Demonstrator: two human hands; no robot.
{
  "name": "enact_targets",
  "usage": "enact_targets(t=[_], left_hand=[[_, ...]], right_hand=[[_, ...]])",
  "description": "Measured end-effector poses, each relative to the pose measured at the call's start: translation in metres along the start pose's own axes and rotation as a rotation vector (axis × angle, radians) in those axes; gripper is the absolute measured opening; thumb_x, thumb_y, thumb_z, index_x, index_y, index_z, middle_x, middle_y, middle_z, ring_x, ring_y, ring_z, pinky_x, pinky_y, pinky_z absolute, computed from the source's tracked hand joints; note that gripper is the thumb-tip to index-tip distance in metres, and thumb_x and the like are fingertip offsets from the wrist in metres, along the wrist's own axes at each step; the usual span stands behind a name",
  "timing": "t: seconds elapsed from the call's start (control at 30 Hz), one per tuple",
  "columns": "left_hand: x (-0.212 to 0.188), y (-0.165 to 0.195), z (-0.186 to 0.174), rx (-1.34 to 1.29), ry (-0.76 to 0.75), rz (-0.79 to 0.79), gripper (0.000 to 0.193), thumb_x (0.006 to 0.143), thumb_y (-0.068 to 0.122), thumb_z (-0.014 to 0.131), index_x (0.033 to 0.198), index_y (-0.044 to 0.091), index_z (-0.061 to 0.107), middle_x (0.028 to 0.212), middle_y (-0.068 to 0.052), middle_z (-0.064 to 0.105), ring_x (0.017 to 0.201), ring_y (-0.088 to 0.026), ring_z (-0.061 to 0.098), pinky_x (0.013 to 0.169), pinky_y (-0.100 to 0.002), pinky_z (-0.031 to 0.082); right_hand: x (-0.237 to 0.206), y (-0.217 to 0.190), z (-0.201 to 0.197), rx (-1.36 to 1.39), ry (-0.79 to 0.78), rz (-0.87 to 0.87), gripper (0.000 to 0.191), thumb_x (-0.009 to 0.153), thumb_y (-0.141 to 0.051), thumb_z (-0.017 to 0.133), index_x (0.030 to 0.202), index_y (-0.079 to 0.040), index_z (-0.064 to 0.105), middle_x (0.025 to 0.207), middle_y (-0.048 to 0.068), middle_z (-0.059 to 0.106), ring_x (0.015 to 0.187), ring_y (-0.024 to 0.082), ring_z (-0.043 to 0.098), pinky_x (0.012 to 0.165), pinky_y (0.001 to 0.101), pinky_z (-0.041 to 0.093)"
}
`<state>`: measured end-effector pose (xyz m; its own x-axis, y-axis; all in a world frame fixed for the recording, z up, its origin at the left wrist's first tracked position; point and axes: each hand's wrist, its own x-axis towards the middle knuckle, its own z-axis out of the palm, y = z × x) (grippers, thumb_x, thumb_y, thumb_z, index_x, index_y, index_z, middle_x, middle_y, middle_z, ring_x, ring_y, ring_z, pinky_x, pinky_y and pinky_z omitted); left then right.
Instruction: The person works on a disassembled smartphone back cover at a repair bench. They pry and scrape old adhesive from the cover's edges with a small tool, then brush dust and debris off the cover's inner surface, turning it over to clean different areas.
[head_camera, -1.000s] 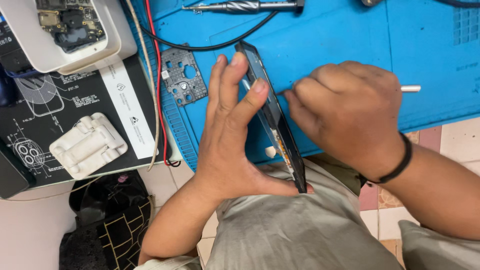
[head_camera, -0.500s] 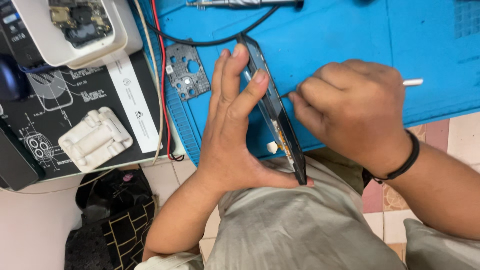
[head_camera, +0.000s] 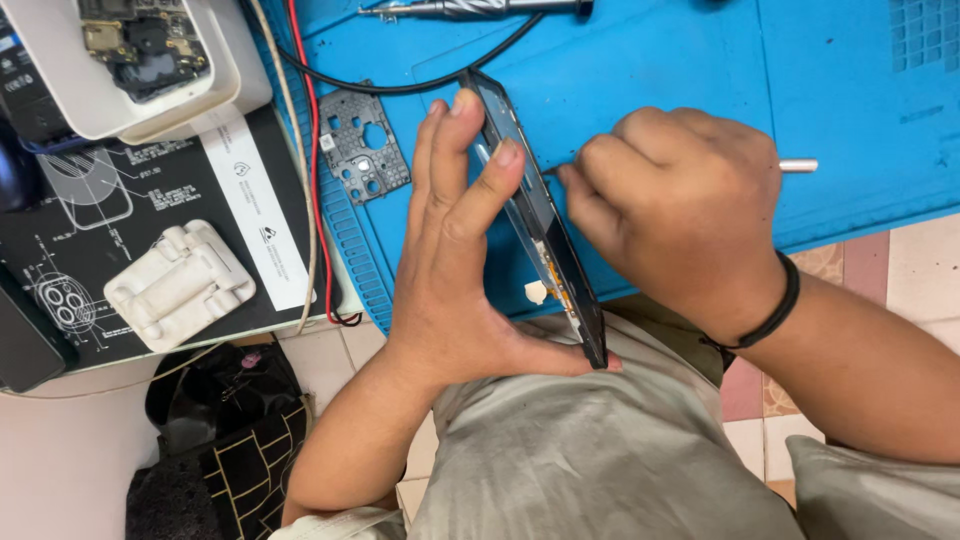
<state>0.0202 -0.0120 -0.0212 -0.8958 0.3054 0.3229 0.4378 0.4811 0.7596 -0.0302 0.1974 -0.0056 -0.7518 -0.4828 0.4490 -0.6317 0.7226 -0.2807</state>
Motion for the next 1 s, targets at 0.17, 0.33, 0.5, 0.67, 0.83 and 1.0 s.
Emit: enact_targets(t=[0.17,0.33,0.5,0.67,0.83,1.0], left_hand=[[-0.003,0.000,-0.001,0.022,-0.002,-0.014,0.138,0.056,0.065,0.105,0.160,0.022,0.025,0.168,-0.018,0.016,0.159,-0.047,0.020,0.130,-0.056,0.019],[-0.002,0.001,0.001,0.008,0.000,-0.007,0.138,0.055,0.065,0.105,0.159,0.022,0.025,0.168,-0.017,0.015,0.159,-0.048,0.020,0.130,-0.055,0.021],[-0.003,0.000,0.000,0.048,0.005,-0.005,0.140,0.053,0.065,0.104,0.160,0.021,0.025,0.167,-0.019,0.016,0.158,-0.048,0.021,0.129,-0.057,0.019],[-0.004,0.000,0.003,0.034,0.020,0.027,0.143,0.058,0.068,0.105,0.163,0.021,0.021,0.167,-0.020,0.014,0.159,-0.046,0.021,0.130,-0.056,0.018],[-0.006,-0.001,0.005,0.063,0.014,0.035,0.141,0.059,0.068,0.103,0.162,0.021,0.018,0.169,-0.020,0.013,0.158,-0.045,0.019,0.130,-0.057,0.017],[-0.007,-0.005,0.007,0.133,0.027,0.050,0.138,0.067,0.066,0.103,0.164,0.021,0.015,0.167,-0.018,0.010,0.158,-0.044,0.018,0.131,-0.057,0.017]], right_hand=[[0.001,-0.005,-0.007,0.045,-0.072,-0.026,0.030,0.081,-0.017,0.087,0.073,-0.010,0.059,0.072,0.007,0.053,0.064,0.029,0.058,0.056,0.0420,0.043],[-0.002,-0.011,-0.012,0.015,-0.053,0.001,0.028,0.082,-0.018,0.087,0.076,-0.010,0.061,0.075,0.006,0.052,0.066,0.028,0.058,0.058,0.0413,0.043],[-0.013,-0.012,-0.011,0.001,-0.018,0.022,0.030,0.081,-0.017,0.087,0.073,-0.011,0.059,0.074,0.006,0.053,0.064,0.028,0.057,0.056,0.0403,0.043],[-0.024,-0.010,-0.014,0.039,-0.055,-0.020,0.023,0.077,-0.014,0.085,0.076,-0.010,0.063,0.072,0.005,0.053,0.062,0.026,0.057,0.054,0.0392,0.043],[-0.028,-0.014,-0.019,0.017,-0.062,0.022,0.023,0.079,-0.016,0.086,0.077,-0.011,0.063,0.074,0.005,0.053,0.064,0.026,0.057,0.056,0.0391,0.043],[-0.031,-0.019,-0.022,0.027,-0.071,0.049,0.022,0.078,-0.017,0.085,0.077,-0.010,0.064,0.072,0.004,0.053,0.062,0.025,0.057,0.053,0.0385,0.042]])
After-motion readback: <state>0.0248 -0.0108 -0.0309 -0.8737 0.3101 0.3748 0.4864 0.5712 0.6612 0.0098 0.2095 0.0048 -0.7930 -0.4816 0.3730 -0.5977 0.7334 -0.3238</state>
